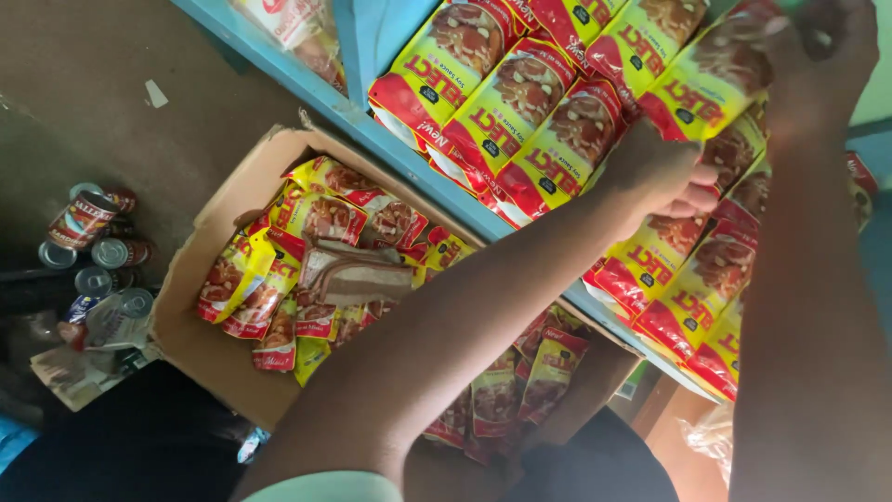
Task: Wiping down individual sauce packets with a cloth and organizing them onto a grocery store shelf.
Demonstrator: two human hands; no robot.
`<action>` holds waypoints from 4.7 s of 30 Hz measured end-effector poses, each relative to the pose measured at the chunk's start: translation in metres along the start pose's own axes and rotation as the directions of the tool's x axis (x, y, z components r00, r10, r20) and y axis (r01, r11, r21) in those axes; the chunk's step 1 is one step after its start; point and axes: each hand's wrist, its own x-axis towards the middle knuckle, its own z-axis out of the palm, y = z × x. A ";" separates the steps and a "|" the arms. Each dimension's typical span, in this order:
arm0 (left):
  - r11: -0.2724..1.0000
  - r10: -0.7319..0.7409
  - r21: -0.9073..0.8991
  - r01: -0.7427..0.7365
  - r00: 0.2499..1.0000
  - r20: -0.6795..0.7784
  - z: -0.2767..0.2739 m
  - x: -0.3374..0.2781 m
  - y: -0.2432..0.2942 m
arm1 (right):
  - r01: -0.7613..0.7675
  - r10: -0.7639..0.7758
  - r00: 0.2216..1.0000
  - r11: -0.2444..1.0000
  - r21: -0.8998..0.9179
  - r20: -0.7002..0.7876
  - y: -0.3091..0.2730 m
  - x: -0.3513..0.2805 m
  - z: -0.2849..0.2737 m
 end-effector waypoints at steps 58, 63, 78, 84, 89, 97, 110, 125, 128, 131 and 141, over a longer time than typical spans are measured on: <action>0.159 0.649 0.828 -0.537 0.689 0.322 -0.140 -0.210 -0.152 | 0.060 0.026 0.771 0.992 -0.113 0.637 -0.314 -0.082 0.082; -0.364 0.279 0.920 -0.147 0.925 0.258 -0.171 -0.225 -0.167 | -0.258 0.093 0.526 0.965 0.055 0.846 -0.381 -0.110 0.066; -0.562 0.523 0.825 -0.066 0.745 0.415 -0.321 -0.179 -0.181 | -0.217 0.439 0.401 0.898 -0.383 0.804 -0.274 -0.160 0.130; -0.660 0.578 0.751 0.016 0.651 0.493 -0.320 -0.189 -0.164 | -0.204 0.391 0.420 0.920 -0.335 0.819 -0.313 -0.141 0.127; -0.507 0.573 0.861 0.052 0.766 0.291 -0.275 -0.188 -0.131 | -0.213 0.444 0.433 0.896 -0.389 0.785 -0.286 -0.150 0.137; 0.419 0.666 0.822 -0.386 0.746 0.011 -0.195 -0.199 -0.048 | -0.813 0.593 0.569 0.510 0.281 0.569 -0.282 -0.151 0.165; 0.844 0.325 0.461 -0.275 0.945 -0.032 -0.173 -0.235 -0.009 | -0.776 0.366 0.599 0.048 0.629 0.712 -0.278 -0.159 0.153; 0.698 0.656 0.475 -0.535 0.745 -0.125 -0.200 -0.236 0.004 | 0.045 0.486 -0.237 0.870 -0.490 0.841 -0.312 -0.221 0.221; 0.672 0.688 0.476 -0.568 0.717 -0.116 -0.203 -0.237 0.004 | 0.146 0.223 -0.269 0.971 -0.189 0.937 -0.289 -0.286 0.244; 0.707 0.674 0.396 -0.586 0.728 -0.125 -0.206 -0.235 0.006 | 0.275 0.126 -0.285 0.960 -0.045 0.950 -0.275 -0.324 0.253; 0.718 0.658 0.489 -0.494 0.710 -0.249 -0.214 -0.230 0.014 | -0.020 0.119 -0.249 0.992 -0.128 0.961 -0.293 -0.255 0.253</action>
